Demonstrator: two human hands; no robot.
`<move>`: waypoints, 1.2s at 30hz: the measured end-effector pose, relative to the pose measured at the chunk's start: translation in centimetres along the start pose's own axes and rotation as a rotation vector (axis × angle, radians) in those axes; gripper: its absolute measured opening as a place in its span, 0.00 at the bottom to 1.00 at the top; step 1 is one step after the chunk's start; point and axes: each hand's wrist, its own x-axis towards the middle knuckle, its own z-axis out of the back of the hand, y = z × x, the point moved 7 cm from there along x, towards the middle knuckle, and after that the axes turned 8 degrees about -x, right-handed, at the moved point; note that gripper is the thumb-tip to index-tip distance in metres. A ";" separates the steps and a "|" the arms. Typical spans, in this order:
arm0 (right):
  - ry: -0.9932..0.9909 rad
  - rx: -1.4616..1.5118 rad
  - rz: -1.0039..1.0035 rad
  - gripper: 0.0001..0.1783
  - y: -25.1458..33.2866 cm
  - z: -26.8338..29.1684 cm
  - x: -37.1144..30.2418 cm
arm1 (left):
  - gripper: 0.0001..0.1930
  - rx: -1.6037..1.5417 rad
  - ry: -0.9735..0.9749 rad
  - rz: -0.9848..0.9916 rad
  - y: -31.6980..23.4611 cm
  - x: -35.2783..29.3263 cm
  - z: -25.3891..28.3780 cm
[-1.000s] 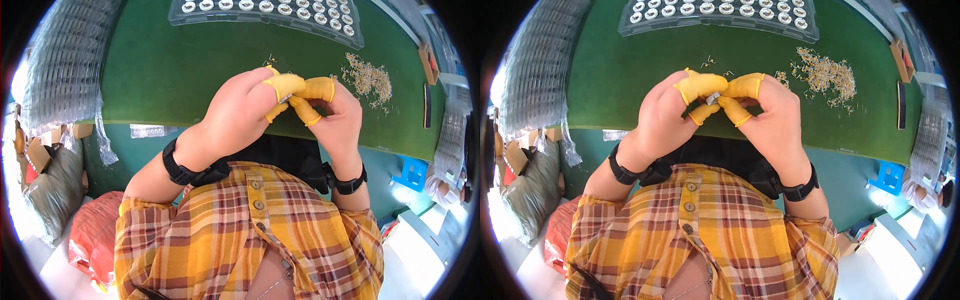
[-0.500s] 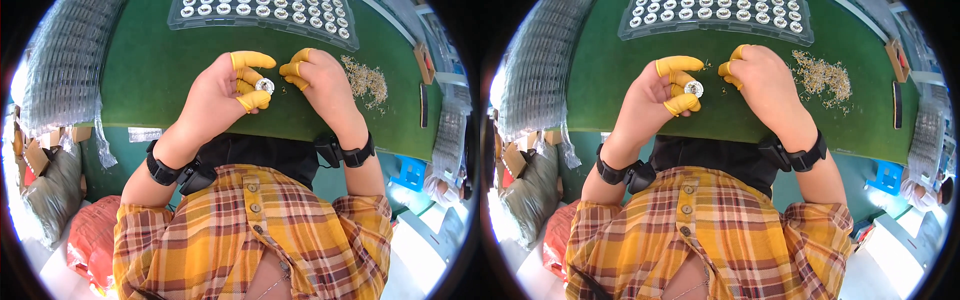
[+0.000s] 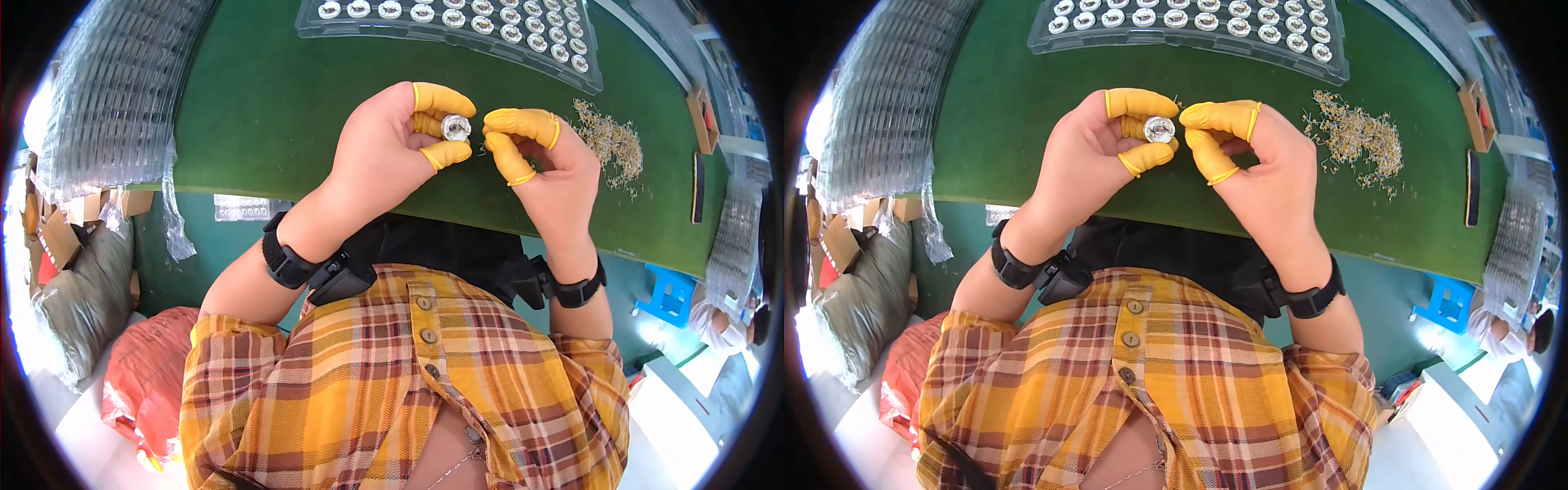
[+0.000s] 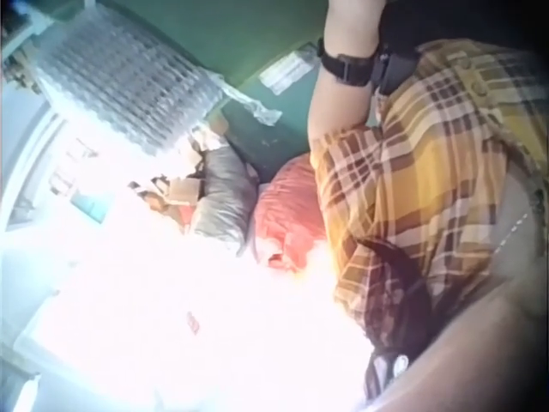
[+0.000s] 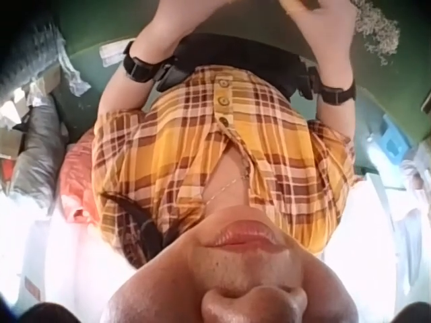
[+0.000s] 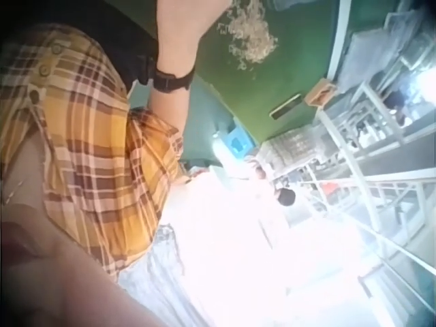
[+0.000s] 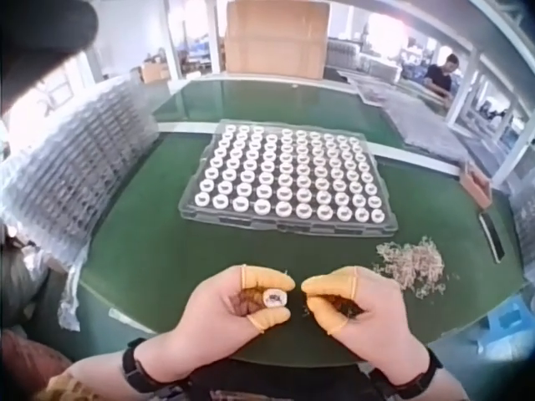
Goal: Assembling small electronic components by hand at an industrial workbench.
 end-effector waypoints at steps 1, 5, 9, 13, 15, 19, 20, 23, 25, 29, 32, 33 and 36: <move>-0.003 0.000 -0.002 0.10 0.0 -0.2 -0.2 | 0.19 0.001 0.003 0.001 0.0 0.0 -0.1; -0.059 0.024 0.004 0.10 0.1 -0.1 -0.5 | 0.20 0.058 -0.017 -0.003 -0.1 -0.1 -0.2; -0.069 -0.033 0.037 0.10 0.4 -0.3 -0.5 | 0.19 0.090 -0.018 -0.022 -0.2 -0.2 -0.4; -0.085 -0.148 0.102 0.10 1.0 -0.2 -0.6 | 0.19 0.087 -0.020 -0.016 -0.1 -0.3 -0.4; -0.085 -0.215 0.160 0.10 1.4 -0.2 -0.7 | 0.19 0.081 -0.021 -0.040 0.0 -0.4 -0.4; -0.088 -0.382 0.354 0.11 2.5 -0.3 -1.0 | 0.19 0.094 -0.015 -0.033 0.1 -0.5 -0.7; -0.089 -0.383 0.355 0.11 2.5 -0.2 -1.0 | 0.20 0.072 0.003 -0.047 0.0 -0.6 -0.8; -0.043 -0.377 0.296 0.11 2.1 0.0 -0.6 | 0.21 0.027 0.017 -0.053 0.0 -0.4 -1.1; 0.018 -0.298 0.241 0.12 1.5 0.0 -0.1 | 0.22 0.003 0.010 -0.047 -0.1 -0.2 -1.1; 0.063 -0.210 0.053 0.11 1.2 0.6 0.2 | 0.23 0.289 0.071 -0.213 -1.7 -0.5 -1.5; 0.126 -0.295 0.173 0.08 2.4 0.7 0.7 | 0.24 0.319 0.076 -0.198 -1.9 -0.6 -1.5; 0.115 -0.350 0.250 0.07 2.8 0.6 1.2 | 0.24 0.307 0.078 -0.157 -1.9 -0.1 -1.6; 0.204 -0.311 0.084 0.05 2.0 1.2 3.3 | 0.30 0.317 0.101 -0.138 -2.8 1.5 -1.5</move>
